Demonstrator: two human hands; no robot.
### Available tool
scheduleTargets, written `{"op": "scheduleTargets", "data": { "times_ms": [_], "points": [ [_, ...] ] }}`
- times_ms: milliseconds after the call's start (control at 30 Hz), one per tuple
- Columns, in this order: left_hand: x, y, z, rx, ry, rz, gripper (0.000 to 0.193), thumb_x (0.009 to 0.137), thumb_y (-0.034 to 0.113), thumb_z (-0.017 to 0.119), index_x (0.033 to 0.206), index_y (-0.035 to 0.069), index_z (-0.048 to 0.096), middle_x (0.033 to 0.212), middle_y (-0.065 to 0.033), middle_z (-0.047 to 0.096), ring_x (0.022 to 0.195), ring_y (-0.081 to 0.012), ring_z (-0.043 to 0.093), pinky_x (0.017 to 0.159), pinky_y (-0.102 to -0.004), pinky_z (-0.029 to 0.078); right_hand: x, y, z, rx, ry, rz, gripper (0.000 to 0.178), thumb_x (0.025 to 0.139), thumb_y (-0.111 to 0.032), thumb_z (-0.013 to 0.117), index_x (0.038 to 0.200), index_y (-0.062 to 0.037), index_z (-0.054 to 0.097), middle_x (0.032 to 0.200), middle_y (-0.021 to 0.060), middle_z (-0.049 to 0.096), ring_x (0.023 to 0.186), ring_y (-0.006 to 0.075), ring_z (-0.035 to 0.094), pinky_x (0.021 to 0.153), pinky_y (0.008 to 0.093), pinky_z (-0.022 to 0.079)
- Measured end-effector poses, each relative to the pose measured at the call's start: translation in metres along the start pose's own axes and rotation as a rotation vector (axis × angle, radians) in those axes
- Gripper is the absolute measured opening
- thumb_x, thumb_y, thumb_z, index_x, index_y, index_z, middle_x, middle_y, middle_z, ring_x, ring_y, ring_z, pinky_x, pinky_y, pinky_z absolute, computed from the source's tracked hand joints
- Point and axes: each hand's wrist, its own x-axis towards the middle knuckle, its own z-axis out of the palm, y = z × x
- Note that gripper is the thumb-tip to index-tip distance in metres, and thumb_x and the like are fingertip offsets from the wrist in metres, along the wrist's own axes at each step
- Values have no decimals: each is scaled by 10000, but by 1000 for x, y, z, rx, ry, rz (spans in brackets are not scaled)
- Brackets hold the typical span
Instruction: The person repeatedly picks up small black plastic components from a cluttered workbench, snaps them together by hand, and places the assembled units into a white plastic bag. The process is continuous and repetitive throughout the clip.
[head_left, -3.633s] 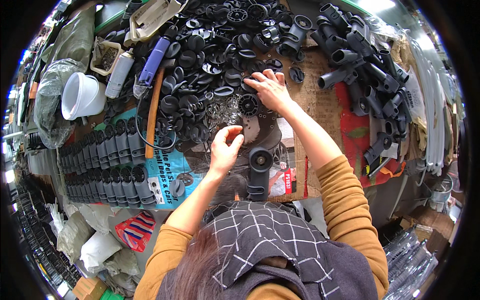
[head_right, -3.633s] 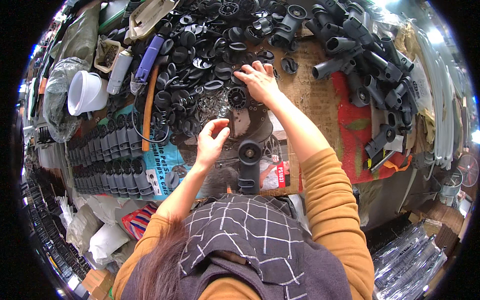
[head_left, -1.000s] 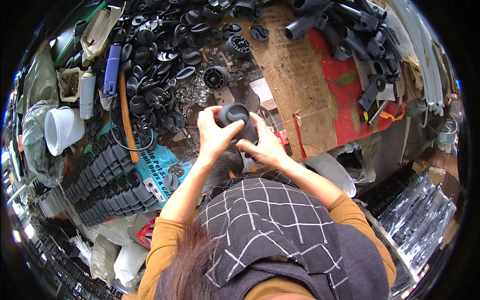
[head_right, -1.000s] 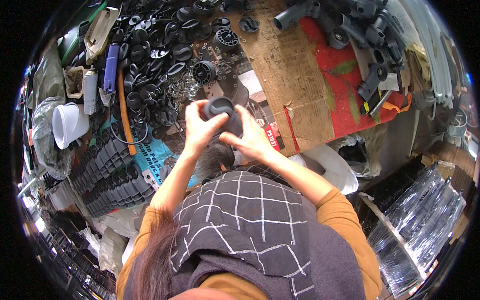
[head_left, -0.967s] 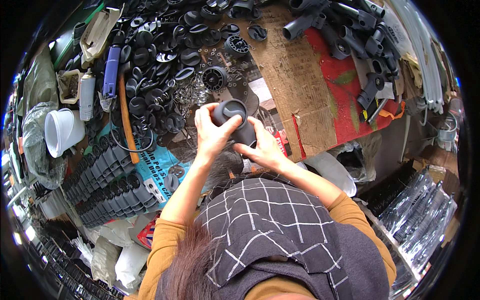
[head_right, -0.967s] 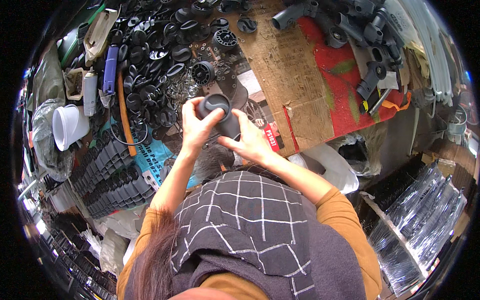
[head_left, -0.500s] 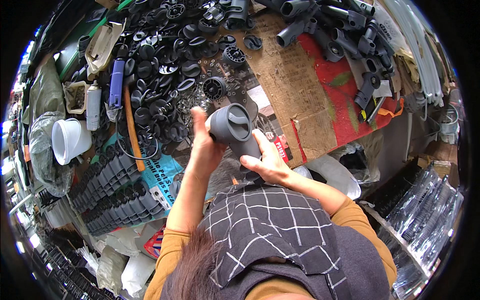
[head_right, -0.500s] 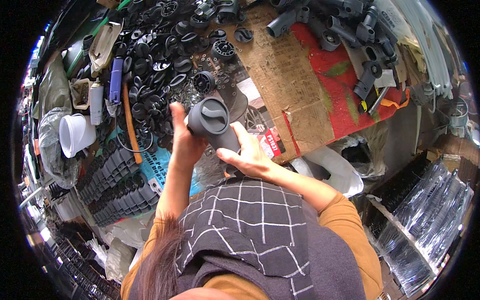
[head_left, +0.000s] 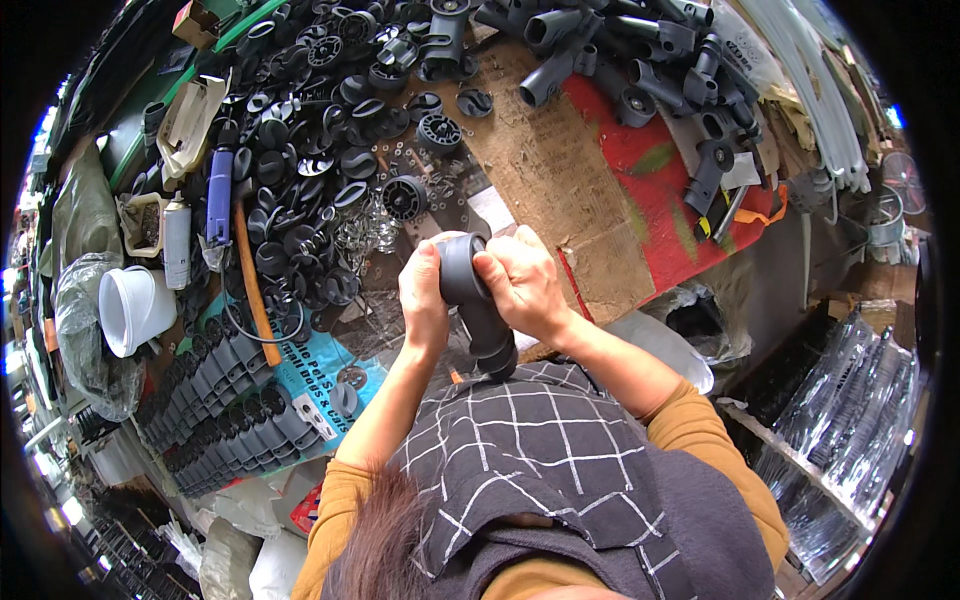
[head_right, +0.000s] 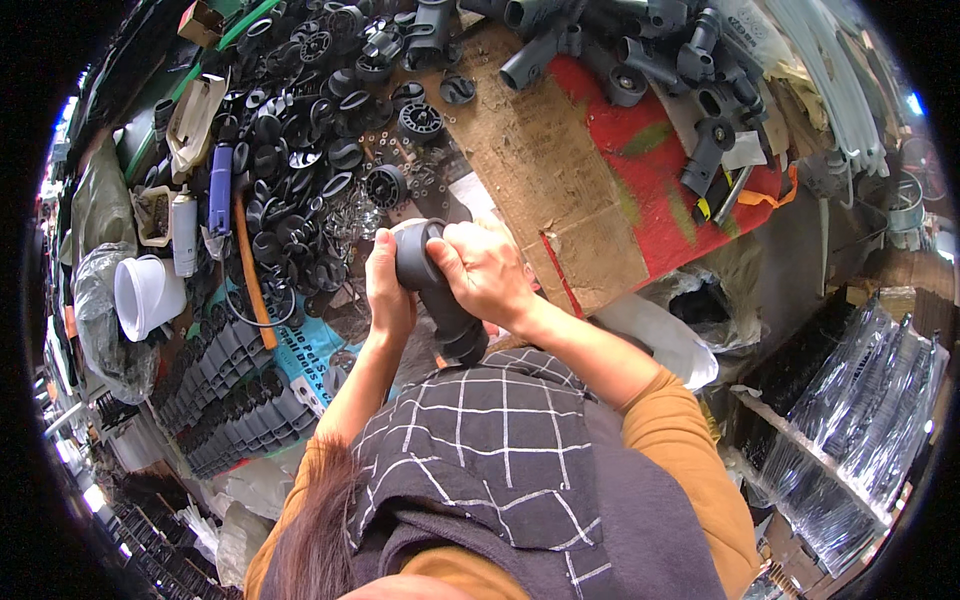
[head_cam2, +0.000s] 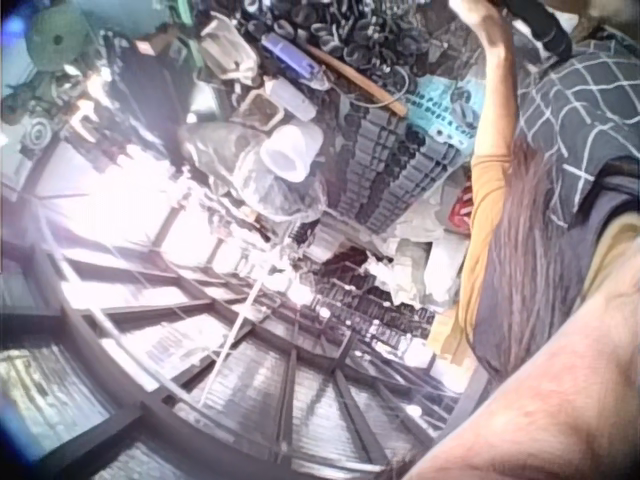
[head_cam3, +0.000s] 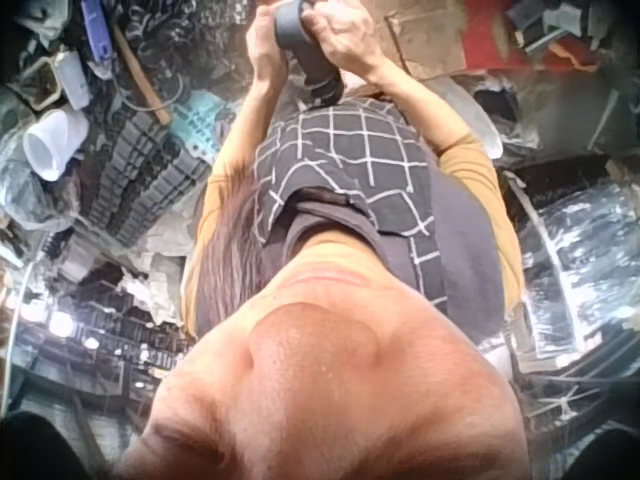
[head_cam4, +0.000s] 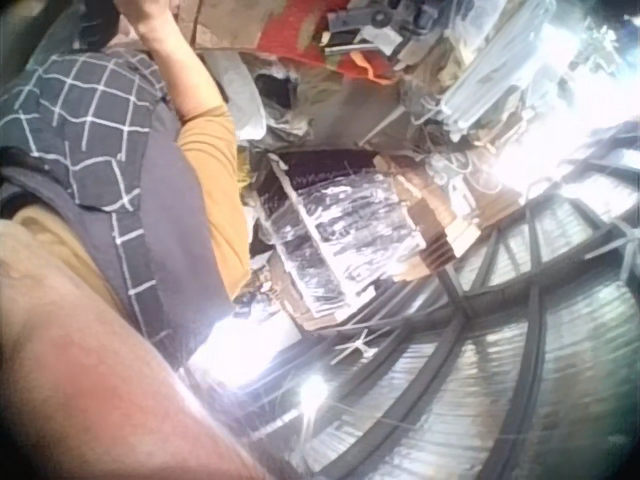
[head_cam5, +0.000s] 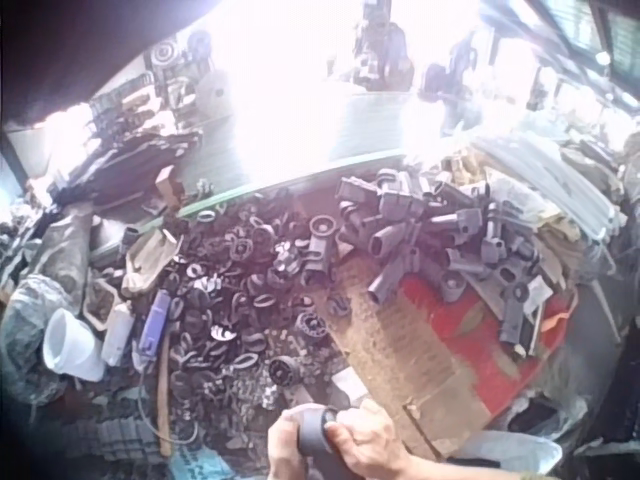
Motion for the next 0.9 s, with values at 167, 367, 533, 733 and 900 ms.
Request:
{"op": "scheduleTargets", "data": {
  "times_ms": [167,367,533,733,900],
  "points": [
    [14,-7,4,-14,40,47,440,996,382,404,1092,2,604,962,-65,640,855,-141,585,811,-294,455,-9,1,-1,90,42,155,353,882,-395,597,950,-60,509,860,142,565,855,336,538,771,434,410],
    [49,-20,15,-290,103,-496,433,970,493,407,922,115,613,794,2,640,698,-81,590,618,-252,456,-32,6,-2,276,-71,367,852,753,-327,776,1402,-21,317,1257,202,529,1148,304,541,966,401,421],
    [55,-36,19,84,-126,-457,748,895,719,323,1387,157,362,1388,-130,376,1178,-276,477,941,-444,427,-42,56,-13,-93,160,539,831,762,-359,757,1372,0,320,1200,245,559,1109,355,564,933,428,446],
    [38,-45,-6,217,-32,-397,443,974,466,473,1274,140,484,1203,-43,503,1077,-144,511,870,-323,444,4,104,-43,-371,255,399,963,796,-524,665,1434,45,223,1368,316,347,1276,435,335,1081,505,260],
    [30,-49,-5,169,-7,-369,282,971,319,543,1180,131,561,1106,-1,573,996,-106,549,821,-266,442,176,179,-43,-236,551,763,1104,632,-596,780,1370,51,276,1307,335,413,1259,450,388,1067,470,321]
  ]
}}
